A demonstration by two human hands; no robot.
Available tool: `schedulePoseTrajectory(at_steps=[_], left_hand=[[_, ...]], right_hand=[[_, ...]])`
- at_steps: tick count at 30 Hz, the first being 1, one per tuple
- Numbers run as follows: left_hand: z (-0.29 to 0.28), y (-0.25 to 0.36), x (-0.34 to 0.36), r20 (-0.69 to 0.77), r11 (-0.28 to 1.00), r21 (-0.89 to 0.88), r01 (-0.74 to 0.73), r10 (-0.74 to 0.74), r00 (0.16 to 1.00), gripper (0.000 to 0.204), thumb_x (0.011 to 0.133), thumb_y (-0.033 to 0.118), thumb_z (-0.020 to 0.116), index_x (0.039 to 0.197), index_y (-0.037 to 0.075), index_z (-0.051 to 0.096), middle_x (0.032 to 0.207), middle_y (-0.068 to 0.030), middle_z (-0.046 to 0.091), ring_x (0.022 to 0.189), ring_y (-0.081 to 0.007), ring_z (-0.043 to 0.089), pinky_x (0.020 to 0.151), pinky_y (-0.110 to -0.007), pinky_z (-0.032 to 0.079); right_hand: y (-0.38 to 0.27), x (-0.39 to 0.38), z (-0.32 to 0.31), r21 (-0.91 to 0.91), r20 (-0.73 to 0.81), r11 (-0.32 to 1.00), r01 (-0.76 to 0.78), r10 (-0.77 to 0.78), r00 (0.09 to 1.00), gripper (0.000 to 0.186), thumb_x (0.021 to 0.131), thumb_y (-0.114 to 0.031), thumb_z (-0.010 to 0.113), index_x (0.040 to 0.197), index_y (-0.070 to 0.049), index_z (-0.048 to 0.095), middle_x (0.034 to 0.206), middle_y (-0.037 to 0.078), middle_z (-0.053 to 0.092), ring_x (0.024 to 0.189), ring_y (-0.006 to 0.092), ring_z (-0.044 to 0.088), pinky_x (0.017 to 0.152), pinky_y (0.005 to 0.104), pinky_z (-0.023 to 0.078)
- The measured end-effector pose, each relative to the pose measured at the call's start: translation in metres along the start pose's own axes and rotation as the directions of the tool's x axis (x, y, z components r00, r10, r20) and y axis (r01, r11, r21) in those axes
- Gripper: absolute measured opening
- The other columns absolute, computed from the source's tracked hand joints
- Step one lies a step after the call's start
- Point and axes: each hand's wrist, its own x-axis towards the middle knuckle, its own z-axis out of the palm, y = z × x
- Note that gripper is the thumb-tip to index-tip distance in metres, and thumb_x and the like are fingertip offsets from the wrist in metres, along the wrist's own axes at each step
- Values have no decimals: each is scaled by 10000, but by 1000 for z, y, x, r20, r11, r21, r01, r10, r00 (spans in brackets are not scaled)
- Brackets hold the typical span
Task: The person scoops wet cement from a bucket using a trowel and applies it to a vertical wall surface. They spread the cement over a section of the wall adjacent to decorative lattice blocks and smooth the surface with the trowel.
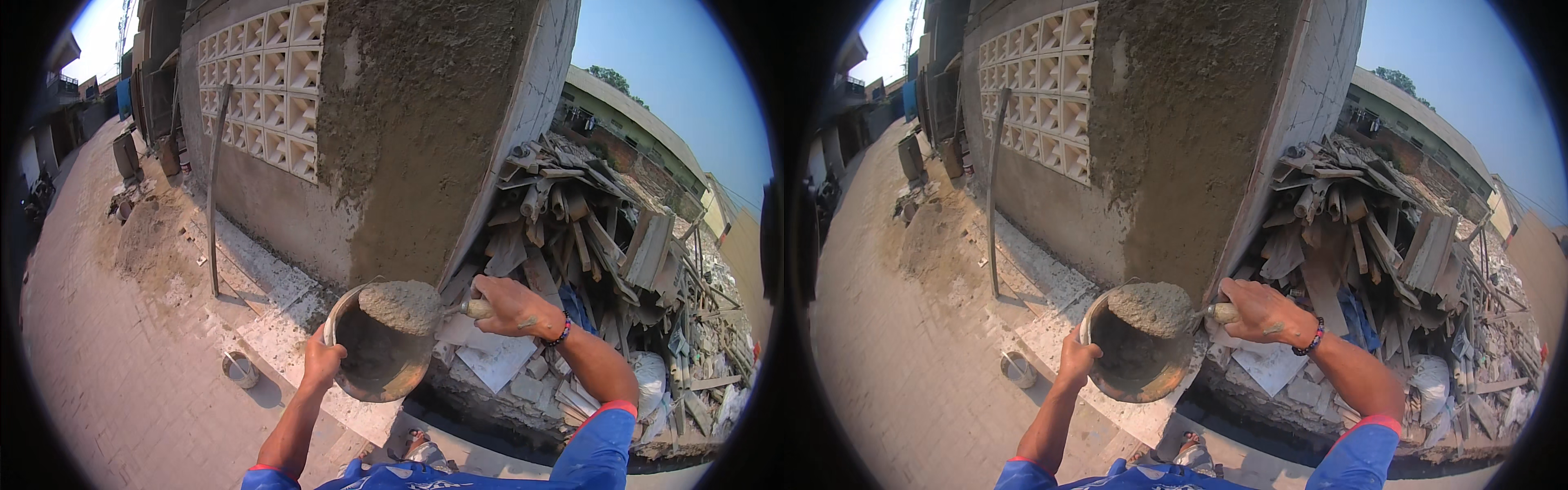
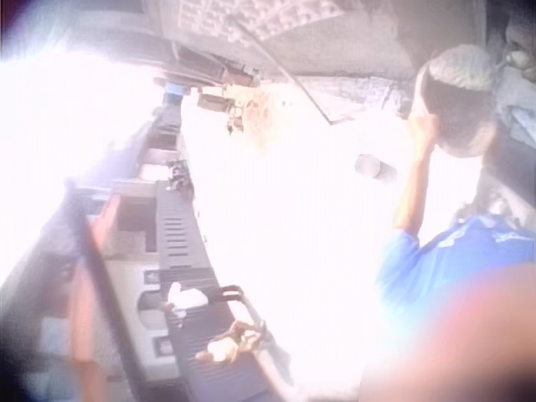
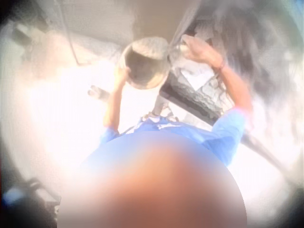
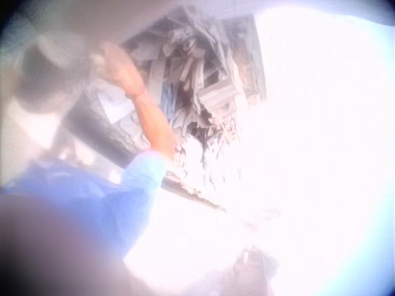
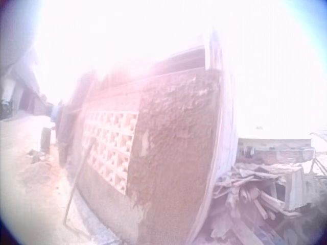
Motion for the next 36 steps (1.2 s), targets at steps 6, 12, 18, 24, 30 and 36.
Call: schedulePoseTrajectory(at_steps=[6, 12, 18, 24, 30, 36], left_hand=[[-38, -21, -11, -294, 996, 78, 35, -10, 956, 613, 624, -99, 584, 1234, -46, 597, 980, -143, 691, 844, -223, 656, 763, -338, 527], [6, -57, 20, -566, 957, 169, 235, -101, 818, 673, 575, -116, 609, 1246, -61, 581, 955, -157, 701, 852, -250, 668, 777, -346, 530], [63, -22, -1, -678, 948, 223, 228, -18, 735, 634, 589, -151, 557, 1211, -38, 604, 944, -116, 690, 788, -227, 652, 654, -337, 524], [148, 10, -32, -765, 949, 130, 286, -88, 638, 630, 590, -154, 554, 1207, -38, 606, 938, -116, 690, 780, -224, 652, 648, -337, 523], [178, -15, -87, -786, 963, 84, 257, -95, 610, 626, 591, -157, 552, 1202, -37, 609, 932, -115, 690, 773, -222, 652, 642, -337, 522], [179, -104, -137, -761, 978, 53, 200, -90, 643, 622, 592, -159, 549, 1198, -37, 611, 926, -115, 690, 766, -219, 652, 636, -336, 522]], right_hand=[[-26, 77, -146, 1, -133, 958, 285, -283, 950, 296, 722, -163, 668, 906, 22, 530, 776, 205, 615, 738, 383, 624, 659, 444, 481], [25, 138, -308, -255, -379, 847, 466, -531, 758, 309, 744, -261, 751, 899, -13, 649, 707, 84, 642, 606, 162, 621, 533, 331, 485], [83, 147, -475, -152, -517, 727, 670, -636, 573, 290, 977, -274, 588, 840, -35, 678, 718, -17, 602, 580, 64, 527, 547, 225, 442], [217, 219, -631, 34, -391, 741, 671, -608, 691, 433, 941, -439, 632, 1074, -28, 660, 697, 12, 576, 585, 76, 576, 519, 223, 479], [363, 195, -628, 275, -937, 954, 118, 239, 255, 389, 920, -414, 606, 838, -34, 624, 632, 40, 584, 479, 119, 574, 425, 245, 470], [385, 67, -426, 259, -805, 964, 54, 185, 563, 336, 952, -344, 580, 1030, -23, 638, 690, 6, 562, 526, 92, 543, 462, 242, 441]])
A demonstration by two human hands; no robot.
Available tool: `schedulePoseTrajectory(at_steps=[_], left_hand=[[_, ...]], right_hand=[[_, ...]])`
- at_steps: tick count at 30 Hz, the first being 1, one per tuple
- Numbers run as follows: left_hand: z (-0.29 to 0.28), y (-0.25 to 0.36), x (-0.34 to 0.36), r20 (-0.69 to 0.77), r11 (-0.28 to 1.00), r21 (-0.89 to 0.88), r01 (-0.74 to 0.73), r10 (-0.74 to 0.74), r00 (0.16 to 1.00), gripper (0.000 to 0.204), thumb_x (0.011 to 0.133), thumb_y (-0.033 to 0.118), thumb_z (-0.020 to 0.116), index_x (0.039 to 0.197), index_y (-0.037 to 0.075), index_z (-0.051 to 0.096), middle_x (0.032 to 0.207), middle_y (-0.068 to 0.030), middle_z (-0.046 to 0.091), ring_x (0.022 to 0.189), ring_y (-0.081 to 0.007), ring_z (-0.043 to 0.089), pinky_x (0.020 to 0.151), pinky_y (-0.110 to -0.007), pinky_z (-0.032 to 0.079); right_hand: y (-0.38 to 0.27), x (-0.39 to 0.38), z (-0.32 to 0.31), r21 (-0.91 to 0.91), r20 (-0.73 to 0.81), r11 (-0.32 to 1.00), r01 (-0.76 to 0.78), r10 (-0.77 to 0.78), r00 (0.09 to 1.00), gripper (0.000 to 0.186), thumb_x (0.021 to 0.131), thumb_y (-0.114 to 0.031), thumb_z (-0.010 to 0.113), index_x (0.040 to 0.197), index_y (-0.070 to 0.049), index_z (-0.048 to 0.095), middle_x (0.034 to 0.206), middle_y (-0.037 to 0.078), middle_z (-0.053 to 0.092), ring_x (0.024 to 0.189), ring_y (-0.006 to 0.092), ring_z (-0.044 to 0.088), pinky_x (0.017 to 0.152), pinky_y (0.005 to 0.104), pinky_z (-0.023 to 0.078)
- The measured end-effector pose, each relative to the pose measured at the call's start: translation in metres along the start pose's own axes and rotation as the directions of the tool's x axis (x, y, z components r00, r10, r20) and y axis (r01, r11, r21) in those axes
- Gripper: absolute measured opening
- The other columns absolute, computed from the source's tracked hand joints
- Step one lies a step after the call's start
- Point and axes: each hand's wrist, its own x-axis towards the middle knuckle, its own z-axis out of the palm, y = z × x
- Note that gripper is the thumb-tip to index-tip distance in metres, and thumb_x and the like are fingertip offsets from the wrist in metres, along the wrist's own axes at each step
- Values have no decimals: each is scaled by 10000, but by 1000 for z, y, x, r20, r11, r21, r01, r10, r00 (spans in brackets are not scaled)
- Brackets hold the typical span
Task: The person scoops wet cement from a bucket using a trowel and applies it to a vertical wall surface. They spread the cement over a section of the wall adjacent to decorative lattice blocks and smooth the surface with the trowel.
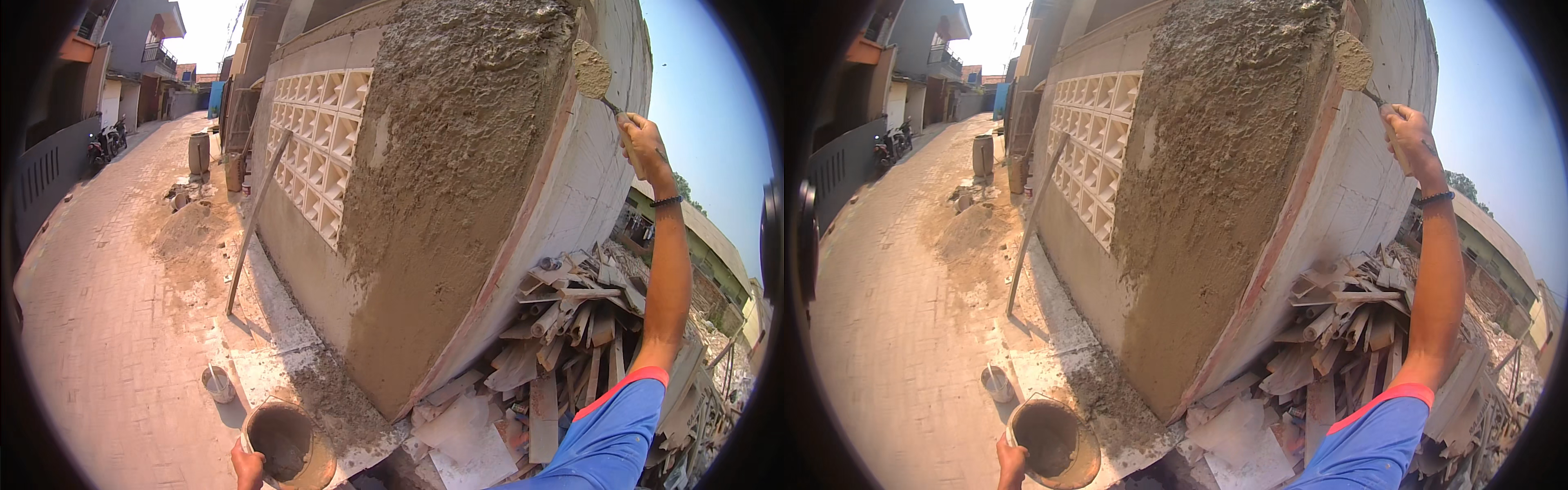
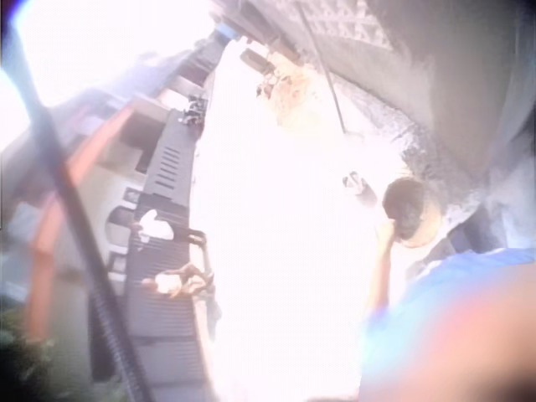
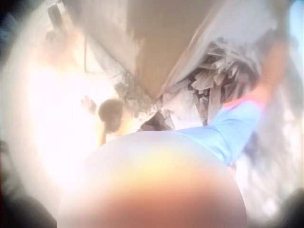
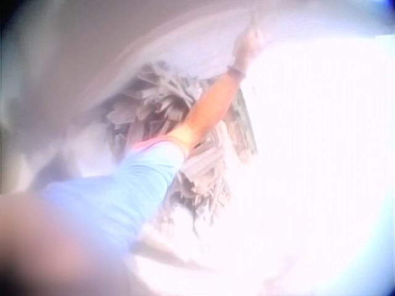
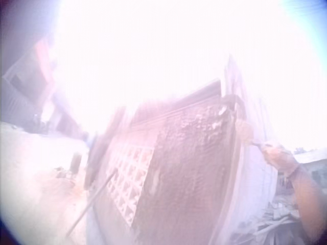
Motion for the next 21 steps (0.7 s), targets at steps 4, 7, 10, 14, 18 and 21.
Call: schedulePoseTrajectory(at_steps=[4, 7, 10, 14, 18, 21], left_hand=[[0, -43, -18, 82, 995, 77, 65, -71, 994, 599, 627, -129, 576, 1216, -28, 614, 915, -123, 706, 777, -214, 666, 696, -339, 529], [-26, -121, -33, 178, 985, 160, 65, -93, 980, 621, 658, -108, 560, 1267, 3, 605, 886, -109, 698, 708, -180, 640, 637, -316, 513], [-23, -147, -57, 226, 997, 71, 44, -59, 972, 616, 670, -103, 549, 1277, -6, 593, 894, -106, 688, 706, -164, 620, 628, -301, 498], [-37, -129, -88, 198, 998, -68, 9, 5, 980, 657, 686, -81, 524, 1342, -46, 533, 913, -104, 684, 696, -141, 599, 624, -278, 490], [-48, -150, -105, 228, 989, -142, -36, 68, 971, 655, 698, -71, 517, 1353, -48, 522, 927, -100, 686, 702, -131, 598, 643, -266, 497], [-42, -139, -116, 220, 975, -205, -90, 136, 966, 640, 704, -59, 516, 1344, -49, 529, 1008, -131, 688, 818, -155, 631, 713, -266, 511]], right_hand=[[45, -235, 58, 54, 515, 959, -279, 213, 830, 261, 920, -250, 610, 1023, -11, 600, 697, 11, 542, 549, 100, 556, 460, 252, 444], [68, -457, 113, -171, 847, 793, -585, 421, 324, 236, 877, -189, 631, 1005, 5, 592, 730, 18, 563, 565, 104, 537, 526, 266, 450], [34, -624, 131, -337, 896, 769, -544, 440, 67, 235, 856, -176, 652, 992, 9, 605, 733, 15, 566, 588, 94, 534, 532, 262, 453], [-25, -732, 145, -74, 991, 623, -779, 133, 11, 283, 849, -162, 653, 1054, 18, 578, 759, 18, 580, 606, 95, 555, 535, 265, 457], [-40, -794, 155, -274, 956, 611, -743, 90, -279, 385, 876, -64, 574, 1236, 26, 471, 909, 105, 586, 652, 151, 627, 579, 281, 532], [-61, -791, 155, -331, 944, 323, -887, 99, -316, 512, 871, -27, 547, 1354, 10, 381, 952, 116, 562, 666, 216, 652, 655, 380, 608]])
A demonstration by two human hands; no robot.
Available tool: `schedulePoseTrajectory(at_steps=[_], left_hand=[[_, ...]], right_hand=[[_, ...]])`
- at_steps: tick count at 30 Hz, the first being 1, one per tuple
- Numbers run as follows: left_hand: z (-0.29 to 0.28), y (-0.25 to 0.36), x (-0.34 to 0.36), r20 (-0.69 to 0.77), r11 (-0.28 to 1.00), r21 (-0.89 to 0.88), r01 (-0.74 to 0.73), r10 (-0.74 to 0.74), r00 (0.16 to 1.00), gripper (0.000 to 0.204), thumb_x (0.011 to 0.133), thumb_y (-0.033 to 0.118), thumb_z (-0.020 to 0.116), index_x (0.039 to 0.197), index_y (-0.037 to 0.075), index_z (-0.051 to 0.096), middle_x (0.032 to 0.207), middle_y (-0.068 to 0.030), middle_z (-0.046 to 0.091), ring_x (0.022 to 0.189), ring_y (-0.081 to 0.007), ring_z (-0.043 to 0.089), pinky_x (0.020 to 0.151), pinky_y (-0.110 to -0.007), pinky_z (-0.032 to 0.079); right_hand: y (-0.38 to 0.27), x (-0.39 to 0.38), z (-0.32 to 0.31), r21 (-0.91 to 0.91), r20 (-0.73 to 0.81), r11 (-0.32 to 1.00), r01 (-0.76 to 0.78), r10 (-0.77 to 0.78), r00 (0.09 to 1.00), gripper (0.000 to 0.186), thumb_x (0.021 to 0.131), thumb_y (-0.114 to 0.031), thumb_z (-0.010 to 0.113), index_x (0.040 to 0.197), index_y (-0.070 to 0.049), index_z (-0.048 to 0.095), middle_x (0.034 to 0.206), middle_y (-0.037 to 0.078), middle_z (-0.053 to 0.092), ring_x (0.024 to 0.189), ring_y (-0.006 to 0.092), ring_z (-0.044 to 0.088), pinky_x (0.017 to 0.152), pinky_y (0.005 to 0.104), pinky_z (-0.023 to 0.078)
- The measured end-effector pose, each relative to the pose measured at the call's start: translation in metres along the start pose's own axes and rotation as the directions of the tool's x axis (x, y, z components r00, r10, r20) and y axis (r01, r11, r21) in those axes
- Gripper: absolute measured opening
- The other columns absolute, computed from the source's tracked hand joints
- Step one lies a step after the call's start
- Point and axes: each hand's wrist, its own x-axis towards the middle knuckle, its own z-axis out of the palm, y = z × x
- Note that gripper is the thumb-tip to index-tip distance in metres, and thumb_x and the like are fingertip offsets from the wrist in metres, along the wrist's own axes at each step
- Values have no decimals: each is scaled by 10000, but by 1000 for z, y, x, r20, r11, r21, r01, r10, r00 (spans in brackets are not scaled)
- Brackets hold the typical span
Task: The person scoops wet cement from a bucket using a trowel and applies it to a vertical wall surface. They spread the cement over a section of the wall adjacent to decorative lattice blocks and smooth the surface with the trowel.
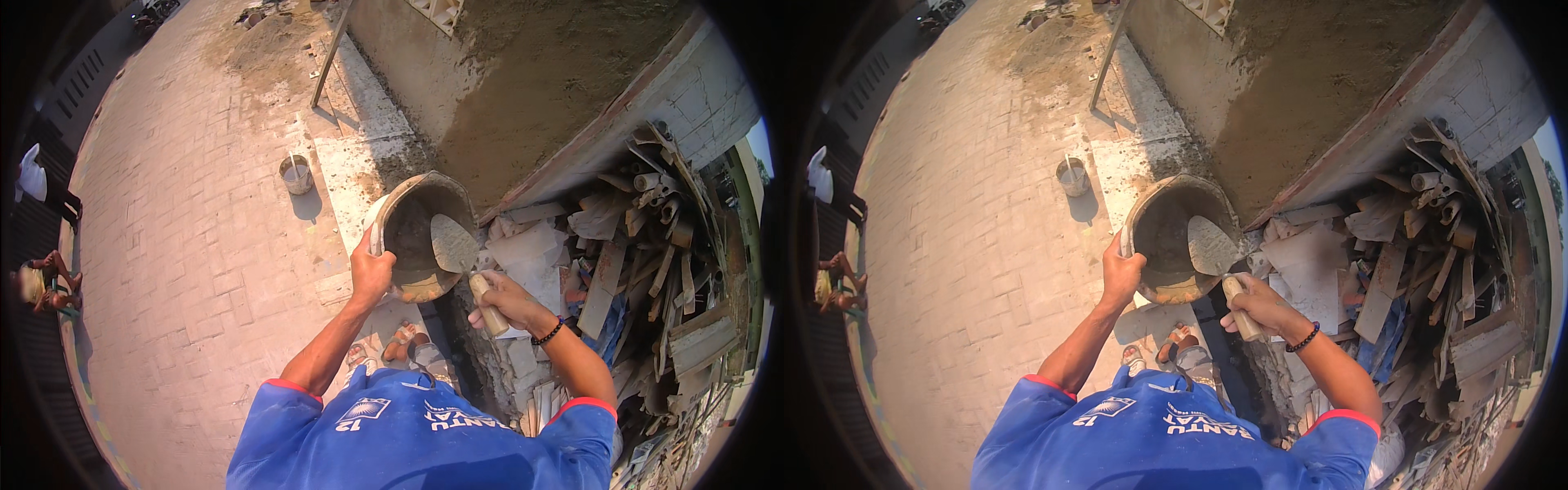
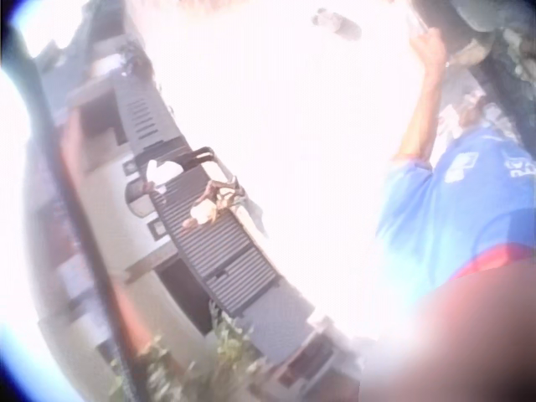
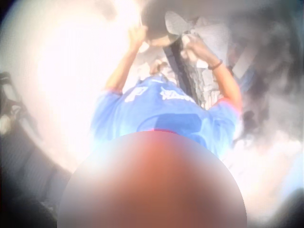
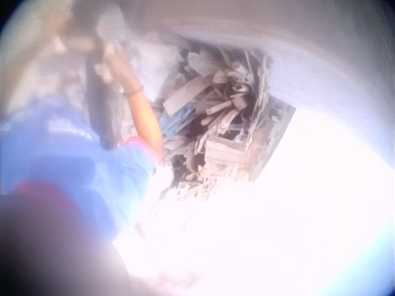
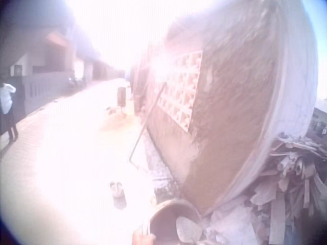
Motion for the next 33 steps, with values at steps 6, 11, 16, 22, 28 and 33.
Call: schedulePoseTrajectory(at_steps=[6, 11, 16, 22, 28, 33], left_hand=[[25, 9, -26, -28, 983, 119, -139, 143, 989, 631, 705, -39, 516, 1335, -49, 534, 1157, -228, 657, 1093, -233, 621, 895, -318, 505], [19, 24, -27, 38, 993, 97, -71, 68, 997, 625, 706, -34, 523, 1331, -36, 544, 1086, -195, 686, 976, -218, 659, 864, -315, 516], [-20, 45, 0, 84, 998, 55, -10, 6, 996, 630, 697, -40, 525, 1327, -33, 553, 933, -101, 701, 775, -139, 642, 720, -285, 527], [-36, 40, -10, 80, 995, 98, -23, 15, 997, 636, 695, -42, 543, 1330, -31, 552, 924, -88, 691, 702, -108, 599, 646, -273, 504], [-59, 47, -29, 93, 988, 153, 21, -35, 995, 621, 702, -56, 531, 1322, -26, 559, 965, -89, 688, 754, -112, 605, 697, -265, 497], [-62, 50, -39, 128, 925, 325, -199, 166, 978, 625, 705, -42, 528, 1329, -23, 556, 1026, -126, 694, 809, -141, 632, 764, -279, 510]], right_hand=[[2, 51, 18, -34, -155, 999, 20, -25, 988, 574, 857, -17, 595, 1374, 50, 355, 947, 162, 583, 628, 217, 650, 529, 368, 587], [0, 76, 49, -774, -55, 552, 310, -546, 836, 536, 801, -28, 626, 1281, 52, 403, 937, 244, 590, 686, 391, 653, 602, 462, 555], [-42, 39, 53, -903, 393, -42, 427, -484, 782, 396, 813, -80, 627, 1163, 8, 463, 933, 233, 559, 774, 444, 634, 687, 509, 530], [-43, 47, 50, -916, 400, -276, 291, -650, 646, 313, 829, -48, 563, 1131, -13, 488, 922, 218, 572, 772, 412, 633, 653, 488, 521], [-31, 0, 53, -944, 324, -203, 261, -407, 854, 287, 794, -66, 585, 1066, 3, 524, 858, 197, 594, 827, 393, 612, 683, 487, 512], [-64, -1, 75, -842, 361, -538, -51, -630, 687, 182, 744, -121, 632, 888, -9, 639, 804, 188, 638, 731, 279, 629, 628, 385, 491]])
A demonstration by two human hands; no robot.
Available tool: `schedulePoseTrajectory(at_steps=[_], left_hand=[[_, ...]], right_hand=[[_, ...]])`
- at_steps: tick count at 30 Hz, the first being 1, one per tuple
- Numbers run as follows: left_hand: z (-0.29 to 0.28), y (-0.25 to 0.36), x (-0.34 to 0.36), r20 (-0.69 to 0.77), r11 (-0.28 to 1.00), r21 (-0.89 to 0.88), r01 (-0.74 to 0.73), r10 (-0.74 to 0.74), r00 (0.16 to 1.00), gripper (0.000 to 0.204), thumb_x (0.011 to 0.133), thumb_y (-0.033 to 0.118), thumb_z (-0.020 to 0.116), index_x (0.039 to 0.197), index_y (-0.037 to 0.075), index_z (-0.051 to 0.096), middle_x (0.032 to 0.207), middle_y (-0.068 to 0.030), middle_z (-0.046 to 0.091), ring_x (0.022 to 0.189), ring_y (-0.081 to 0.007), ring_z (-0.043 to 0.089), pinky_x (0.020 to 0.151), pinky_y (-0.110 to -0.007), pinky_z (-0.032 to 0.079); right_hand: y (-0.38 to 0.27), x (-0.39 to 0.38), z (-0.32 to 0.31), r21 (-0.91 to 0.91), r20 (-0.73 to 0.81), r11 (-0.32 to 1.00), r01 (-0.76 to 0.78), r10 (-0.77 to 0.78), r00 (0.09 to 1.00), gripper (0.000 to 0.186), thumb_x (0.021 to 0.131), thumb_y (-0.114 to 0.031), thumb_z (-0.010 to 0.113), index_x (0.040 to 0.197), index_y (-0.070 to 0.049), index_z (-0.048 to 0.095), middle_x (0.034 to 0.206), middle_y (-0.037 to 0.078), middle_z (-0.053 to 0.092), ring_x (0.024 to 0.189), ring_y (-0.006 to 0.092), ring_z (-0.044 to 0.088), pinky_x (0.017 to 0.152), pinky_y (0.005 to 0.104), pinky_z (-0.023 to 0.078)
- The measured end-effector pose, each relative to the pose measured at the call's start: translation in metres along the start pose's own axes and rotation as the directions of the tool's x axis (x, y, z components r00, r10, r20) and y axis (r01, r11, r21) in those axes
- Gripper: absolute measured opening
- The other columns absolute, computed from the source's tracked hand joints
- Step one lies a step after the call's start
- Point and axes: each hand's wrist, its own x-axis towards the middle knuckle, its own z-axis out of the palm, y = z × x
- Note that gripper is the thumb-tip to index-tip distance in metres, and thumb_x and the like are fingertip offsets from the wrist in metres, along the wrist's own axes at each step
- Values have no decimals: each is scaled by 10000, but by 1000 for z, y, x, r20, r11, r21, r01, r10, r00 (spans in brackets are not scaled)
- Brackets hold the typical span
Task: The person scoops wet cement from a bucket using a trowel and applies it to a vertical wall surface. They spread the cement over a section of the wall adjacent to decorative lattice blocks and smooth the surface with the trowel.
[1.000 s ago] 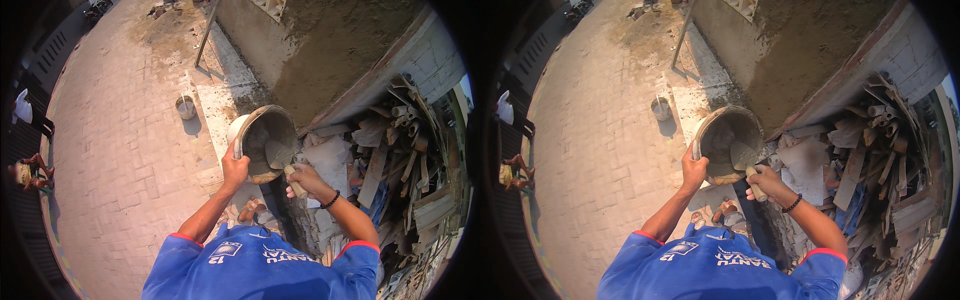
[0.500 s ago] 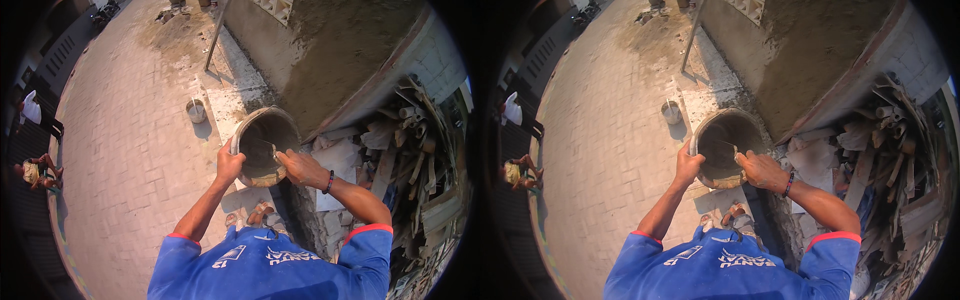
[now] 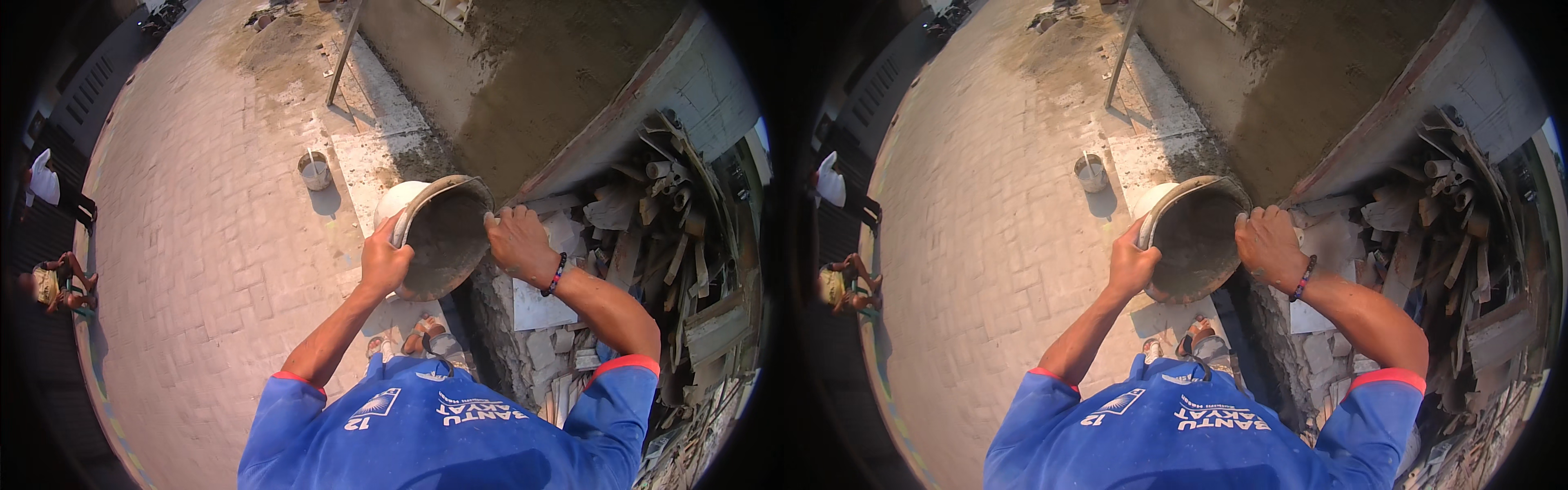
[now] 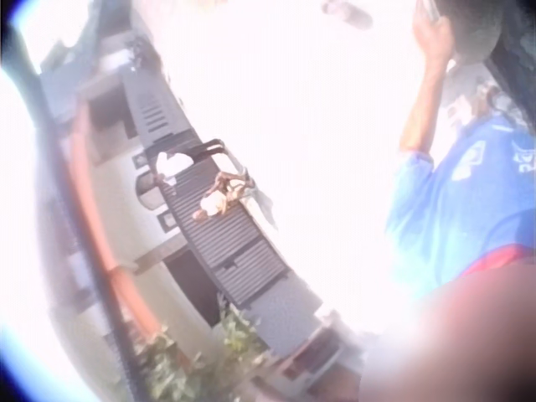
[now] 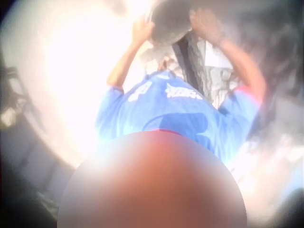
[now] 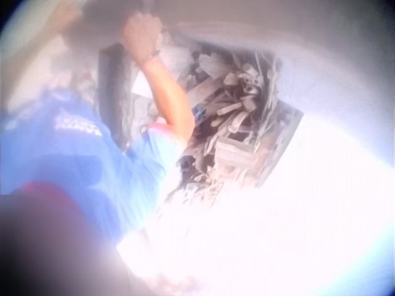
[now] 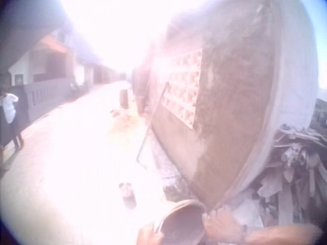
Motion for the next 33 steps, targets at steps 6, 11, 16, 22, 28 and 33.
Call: schedulePoseTrajectory(at_steps=[6, 11, 16, 22, 28, 33], left_hand=[[0, 35, -15, 27, 999, -4, -42, 42, 999, 608, 695, 4, 562, 1302, -8, 574, 1133, -232, 641, 818, -322, 692, 791, -362, 528], [15, 49, -20, 87, 996, -36, 77, -74, 993, 613, 703, 11, 564, 1316, -1, 568, 1123, -249, 660, 809, -294, 699, 788, -364, 531], [6, 51, -22, 66, 981, -139, 138, -129, 989, 627, 710, 0, 557, 1337, 7, 561, 968, -170, 704, 727, -193, 661, 722, -319, 525], [-15, 49, -15, 48, 948, -230, 222, -217, 975, 680, 690, -52, 554, 1368, -65, 496, 899, -93, 673, 691, -124, 584, 647, -274, 491], [-22, 58, 6, -25, 891, -421, 170, -199, 980, 643, 674, -71, 537, 1317, -83, 529, 883, -69, 657, 694, -105, 567, 625, -265, 472], [-33, 65, 18, -60, 870, -473, 137, -187, 980, 618, 637, -79, 534, 1254, -108, 548, 946, -101, 673, 764, -166, 614, 708, -272, 506]], right_hand=[[-5, -10, 27, 346, 274, 936, -63, -37, 961, 225, 759, -158, 639, 908, 10, 637, 768, 234, 673, 784, 377, 695, 700, 483, 540], [-34, -65, 76, 716, 333, 628, -305, 76, 940, 342, 817, -223, 661, 1082, -15, 601, 827, 264, 669, 852, 469, 648, 746, 522, 518], [-53, -83, 65, 828, 232, 447, -338, 275, 933, 361, 840, -251, 673, 1118, -42, 576, 827, 271, 663, 856, 465, 647, 737, 527, 506], [-39, -70, 53, 757, 139, 594, -272, 260, 956, 373, 828, -223, 660, 1160, -77, 571, 834, 231, 675, 815, 468, 640, 720, 515, 511], [-10, -56, 8, 726, 134, 635, -264, 245, 960, 352, 823, -241, 651, 1114, -48, 603, 809, 228, 670, 815, 447, 649, 722, 507, 509], [21, -58, -37, 729, 175, 624, -279, 225, 959, 373, 834, -274, 640, 1129, -47, 612, 837, 239, 674, 815, 434, 654, 716, 491, 512]])
